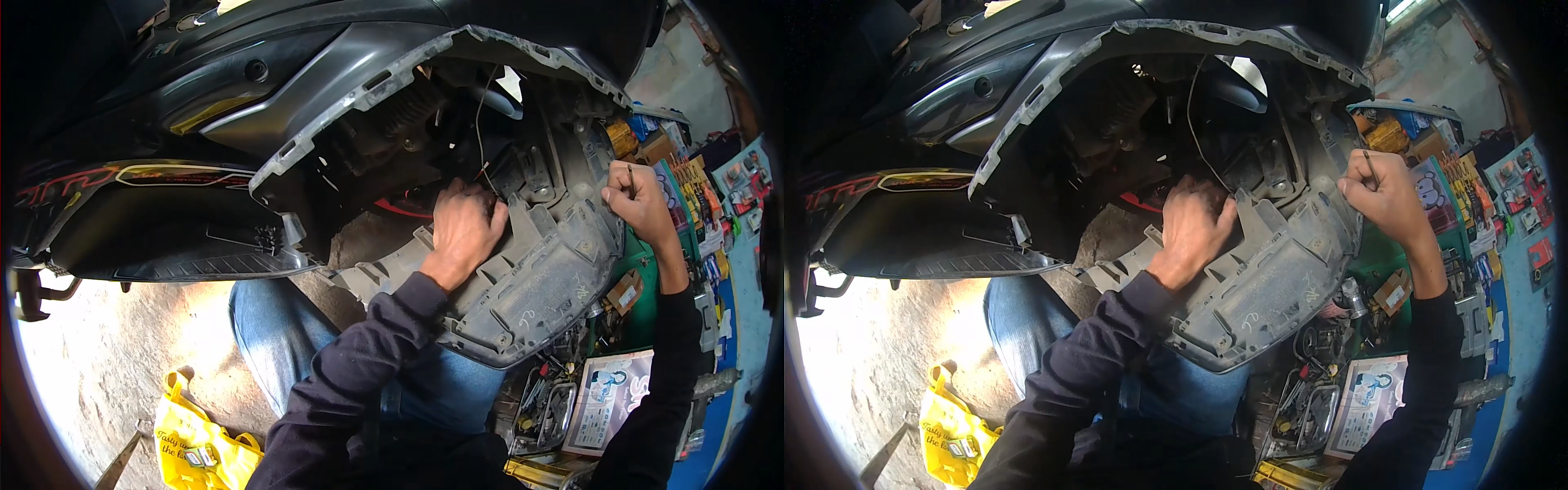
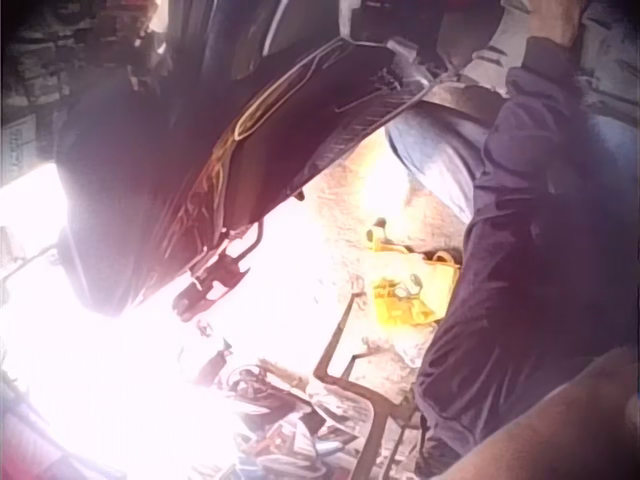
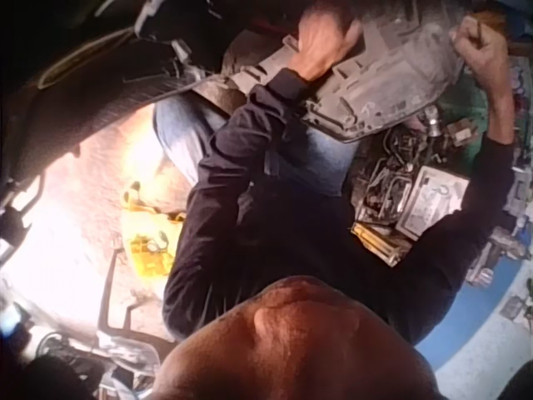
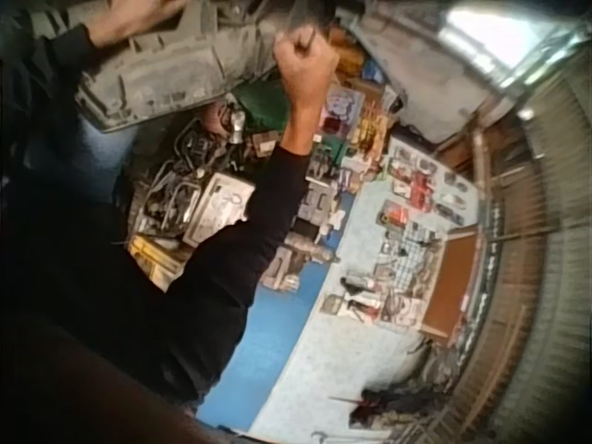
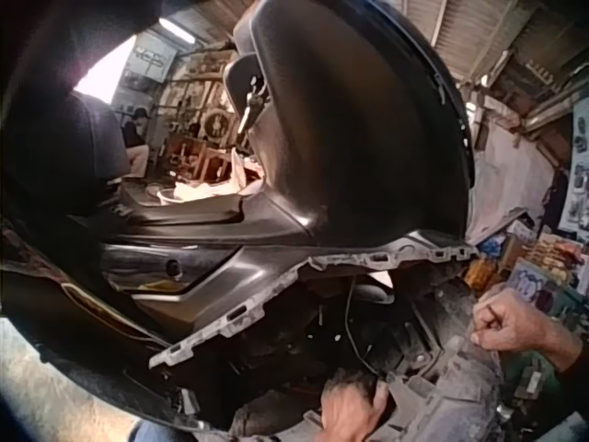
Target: The person removes and detaches components of a motorcycle fairing. They use their hands to pull and unclip plastic panels, reach inside the frame to disconnect wiring connectors, and use a screwdriver to loosen internal fasteners.
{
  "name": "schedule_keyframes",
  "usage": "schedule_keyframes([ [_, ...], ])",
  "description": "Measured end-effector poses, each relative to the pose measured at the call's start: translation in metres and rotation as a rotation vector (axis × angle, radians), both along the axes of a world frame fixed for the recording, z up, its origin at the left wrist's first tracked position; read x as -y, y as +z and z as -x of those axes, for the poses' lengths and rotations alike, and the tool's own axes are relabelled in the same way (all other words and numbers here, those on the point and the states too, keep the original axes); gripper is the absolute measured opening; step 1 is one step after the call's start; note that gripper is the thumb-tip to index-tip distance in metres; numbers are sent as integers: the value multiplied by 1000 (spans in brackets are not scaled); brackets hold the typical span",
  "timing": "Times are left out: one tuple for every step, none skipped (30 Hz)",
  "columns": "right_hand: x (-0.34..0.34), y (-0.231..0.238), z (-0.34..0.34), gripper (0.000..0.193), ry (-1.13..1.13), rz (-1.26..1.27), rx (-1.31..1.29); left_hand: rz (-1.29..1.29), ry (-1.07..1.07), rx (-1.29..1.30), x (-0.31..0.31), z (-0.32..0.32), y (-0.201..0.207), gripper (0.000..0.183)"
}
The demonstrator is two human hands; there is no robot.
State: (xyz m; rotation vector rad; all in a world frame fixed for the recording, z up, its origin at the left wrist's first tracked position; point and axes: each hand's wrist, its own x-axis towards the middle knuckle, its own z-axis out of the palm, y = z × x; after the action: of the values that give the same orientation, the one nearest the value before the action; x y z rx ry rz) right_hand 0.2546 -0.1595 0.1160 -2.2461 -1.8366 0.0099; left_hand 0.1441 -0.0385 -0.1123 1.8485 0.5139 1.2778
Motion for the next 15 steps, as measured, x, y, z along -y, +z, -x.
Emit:
schedule_keyframes([
  [1,0,0,24,5,-10,12,-3,-4,0,0,-1,0,24],
  [1,1,0,24,0,-13,12,20,-19,3,-1,-2,-1,24],
  [0,3,-2,23,9,-12,49,45,-35,5,-2,-3,-2,24],
  [-1,3,-3,23,27,-12,82,14,-28,15,-6,-5,-3,25],
  [-2,1,-1,23,29,-16,80,10,-26,13,-7,-5,-6,25],
  [-2,-1,2,22,21,-32,57,2,-22,8,-8,-5,-8,25],
  [-1,-2,2,22,8,-49,38,-8,-23,5,-8,-4,-7,25],
  [0,-2,1,22,6,-54,38,18,-40,24,-6,-4,-6,26],
  [0,-1,-1,22,6,-48,55,13,-42,23,-6,-4,-6,26],
  [1,0,-1,22,7,-40,74,-1,-32,16,-7,-3,-6,25],
  [1,0,0,22,7,-44,75,-15,-22,10,-7,-2,-5,25],
  [2,-1,2,22,1,-59,64,-19,-21,11,-6,-2,-4,25],
  [1,-2,3,22,-4,-75,52,1,-39,33,-6,-3,-5,25],
  [0,-1,4,22,-2,-79,52,20,-57,55,-5,-4,-5,26],
  [-1,0,5,23,-20,-55,77,16,-55,56,-5,-4,-6,26],
])
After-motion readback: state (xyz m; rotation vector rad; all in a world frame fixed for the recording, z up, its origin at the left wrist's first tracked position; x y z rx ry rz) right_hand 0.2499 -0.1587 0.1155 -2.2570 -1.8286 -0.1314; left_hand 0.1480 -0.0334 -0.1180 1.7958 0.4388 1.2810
